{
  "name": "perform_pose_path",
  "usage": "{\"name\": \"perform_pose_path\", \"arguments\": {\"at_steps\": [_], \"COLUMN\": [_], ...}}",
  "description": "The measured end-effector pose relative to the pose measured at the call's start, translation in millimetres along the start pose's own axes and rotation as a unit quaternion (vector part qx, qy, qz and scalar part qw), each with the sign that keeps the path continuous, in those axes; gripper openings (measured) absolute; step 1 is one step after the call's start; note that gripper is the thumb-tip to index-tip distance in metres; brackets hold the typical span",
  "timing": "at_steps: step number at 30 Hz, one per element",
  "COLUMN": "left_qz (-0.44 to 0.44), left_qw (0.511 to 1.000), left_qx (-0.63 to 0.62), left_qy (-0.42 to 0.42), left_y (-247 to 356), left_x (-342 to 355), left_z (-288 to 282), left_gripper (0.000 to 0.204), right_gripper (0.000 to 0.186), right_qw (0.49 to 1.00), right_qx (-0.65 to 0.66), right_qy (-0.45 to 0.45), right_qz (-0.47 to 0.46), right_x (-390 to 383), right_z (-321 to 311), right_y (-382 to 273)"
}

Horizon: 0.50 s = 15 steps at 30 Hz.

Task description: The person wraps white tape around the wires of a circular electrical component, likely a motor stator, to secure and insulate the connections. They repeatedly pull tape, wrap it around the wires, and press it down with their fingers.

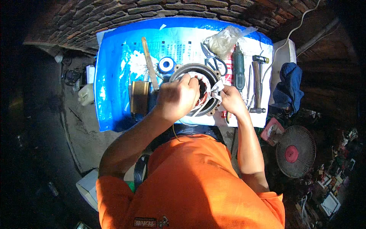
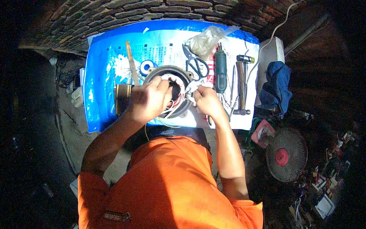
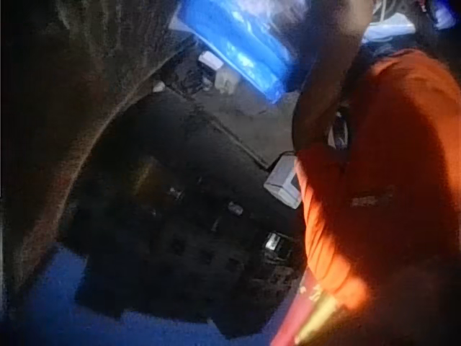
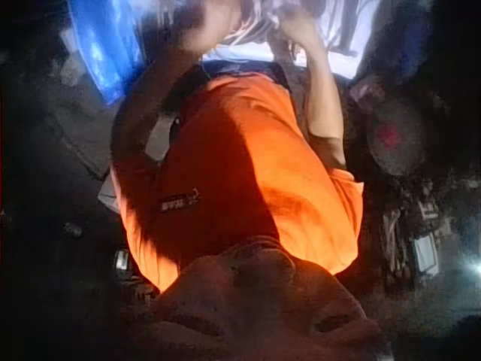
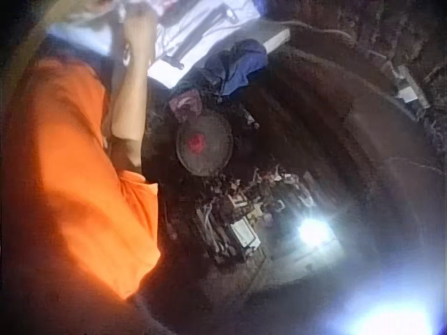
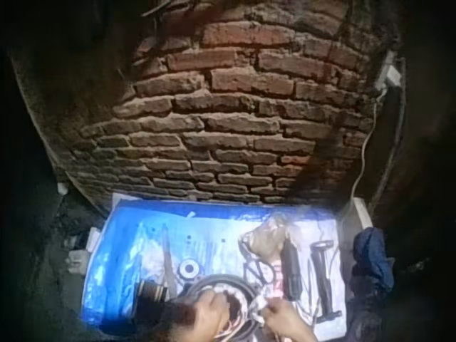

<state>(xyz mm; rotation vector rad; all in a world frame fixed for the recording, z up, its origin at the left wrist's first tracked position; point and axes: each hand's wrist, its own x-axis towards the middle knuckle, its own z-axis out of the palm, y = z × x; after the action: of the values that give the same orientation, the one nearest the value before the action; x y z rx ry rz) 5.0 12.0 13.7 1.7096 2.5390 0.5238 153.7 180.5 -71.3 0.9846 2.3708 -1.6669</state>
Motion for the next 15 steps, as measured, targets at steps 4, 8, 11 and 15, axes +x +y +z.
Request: {"name": "perform_pose_path", "arguments": {"at_steps": [4,8,11,15], "left_qz": [0.016,-0.084,-0.13,-0.153], "left_qw": [1.0,0.989,0.976,0.967], "left_qx": [-0.018,-0.092,-0.139,-0.101], "left_qy": [0.018,-0.077,-0.11,-0.176], "left_y": [-2,7,9,8], "left_x": [0,11,15,20], "left_z": [1,0,11,15], "left_gripper": [0.015,0.023,0.02,0.02], "right_gripper": [0.029,0.025,0.026,0.028], "right_qw": [0.999,0.994,0.994,0.994], "right_qx": [-0.034,-0.044,-0.025,-0.02], "right_qy": [0.041,0.094,0.099,0.089], "right_qz": [-0.012,-0.02,-0.041,-0.054], "right_x": [-11,-26,-34,-37], "right_z": [0,3,5,2], "right_y": [-22,-28,-30,-26]}}
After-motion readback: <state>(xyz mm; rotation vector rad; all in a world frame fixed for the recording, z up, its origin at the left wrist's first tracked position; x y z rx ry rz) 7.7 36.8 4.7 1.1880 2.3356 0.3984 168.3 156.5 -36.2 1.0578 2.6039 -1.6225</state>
